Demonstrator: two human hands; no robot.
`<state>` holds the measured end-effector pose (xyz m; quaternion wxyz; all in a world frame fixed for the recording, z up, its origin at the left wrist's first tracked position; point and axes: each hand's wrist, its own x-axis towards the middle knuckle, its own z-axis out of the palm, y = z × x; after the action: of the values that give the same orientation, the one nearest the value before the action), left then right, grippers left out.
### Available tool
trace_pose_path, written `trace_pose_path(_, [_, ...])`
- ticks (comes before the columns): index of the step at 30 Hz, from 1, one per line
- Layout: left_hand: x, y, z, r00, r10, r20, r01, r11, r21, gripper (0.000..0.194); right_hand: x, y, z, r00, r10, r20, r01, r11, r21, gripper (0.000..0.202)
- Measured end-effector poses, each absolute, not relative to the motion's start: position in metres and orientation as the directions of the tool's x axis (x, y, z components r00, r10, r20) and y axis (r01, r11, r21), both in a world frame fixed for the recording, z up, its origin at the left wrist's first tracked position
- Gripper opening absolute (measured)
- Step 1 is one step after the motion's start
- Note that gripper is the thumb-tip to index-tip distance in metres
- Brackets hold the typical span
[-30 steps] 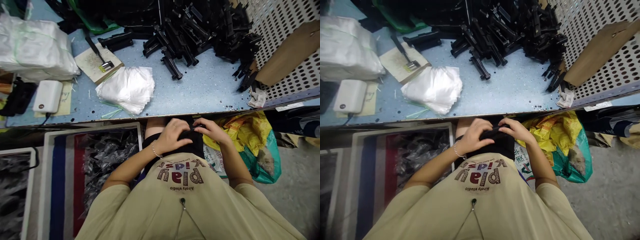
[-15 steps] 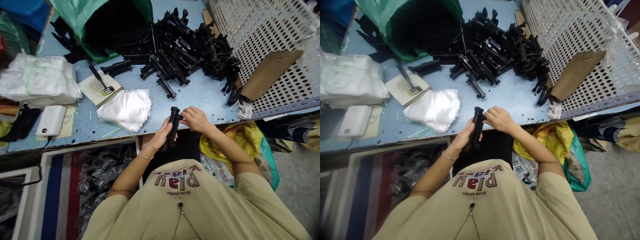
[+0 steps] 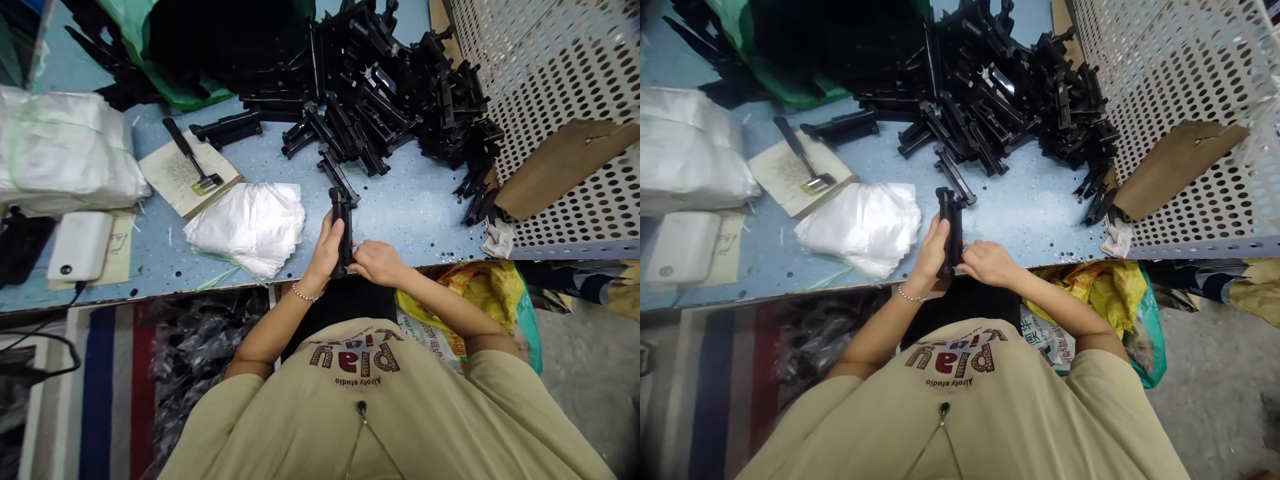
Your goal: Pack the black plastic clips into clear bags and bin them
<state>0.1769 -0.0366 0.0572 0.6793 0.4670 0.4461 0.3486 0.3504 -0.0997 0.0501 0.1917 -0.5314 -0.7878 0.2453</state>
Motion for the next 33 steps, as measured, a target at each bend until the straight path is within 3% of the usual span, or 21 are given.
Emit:
trace_pose_path(5, [0.171,-0.029,0.023,0.272,0.942,-0.195,-0.059,0.219,0.974,0.07,0.347,-0.077,0.054,-0.307,0.928,-0.209,0.695,0.069,-0.715,0.06])
trace_pose_path(7, [0.169,-0.031,0.005,0.254,0.954,-0.159,0.04,0.154,0.987,0.063,0.352,-0.042,0.057,-0.169,0.974,-0.152,0.735,0.022,-0.678,0.057])
trace_pose_path(10, [0.169,-0.038,-0.018,0.259,0.965,-0.042,0.279,-0.033,0.96,0.055,0.353,0.021,0.052,0.097,0.995,0.015,0.846,-0.075,-0.528,0.044])
trace_pose_path(12, [0.171,-0.039,-0.026,0.254,0.967,0.014,0.408,-0.12,0.905,0.052,0.351,0.051,0.042,0.181,0.983,-0.027,0.837,-0.169,-0.521,0.037])
trace_pose_path(15, [0.171,-0.029,-0.025,0.226,0.974,0.037,0.366,-0.12,0.923,0.053,0.348,0.057,0.031,0.188,0.961,-0.205,0.573,-0.276,-0.771,0.03])
trace_pose_path(18, [0.171,-0.009,-0.005,0.23,0.973,-0.011,-0.057,0.025,0.998,0.066,0.345,0.021,0.033,-0.043,0.949,-0.312,0.125,-0.305,-0.944,0.049])
trace_pose_path(20, [0.173,0.002,0.014,0.286,0.957,-0.04,-0.343,0.142,0.928,0.065,0.343,-0.008,0.043,-0.165,0.943,-0.288,0.03,-0.287,-0.958,0.062])
trace_pose_path(22, [0.173,0.005,0.032,0.349,0.936,-0.048,-0.462,0.217,0.86,0.058,0.343,-0.029,0.055,-0.103,0.975,-0.196,0.123,-0.183,-0.975,0.069])
trace_pose_path(25, [0.172,-0.006,0.054,0.432,0.9,-0.058,-0.445,0.269,0.854,0.05,0.348,-0.035,0.073,0.124,0.984,0.127,0.43,0.062,-0.901,0.069])
trace_pose_path(28, [0.173,-0.023,0.065,0.525,0.846,-0.093,-0.387,0.335,0.859,0.041,0.352,-0.02,0.082,0.085,0.904,0.419,0.66,0.264,-0.704,0.069])
trace_pose_path(30, [0.174,-0.031,0.068,0.532,0.837,-0.129,-0.36,0.361,0.86,0.037,0.35,-0.009,0.082,0.043,0.89,0.453,0.667,0.312,-0.677,0.071])
trace_pose_path(33, [0.176,-0.031,0.066,0.444,0.879,-0.174,-0.355,0.351,0.866,0.037,0.343,-0.005,0.078,0.052,0.964,0.261,0.518,0.197,-0.833,0.069])
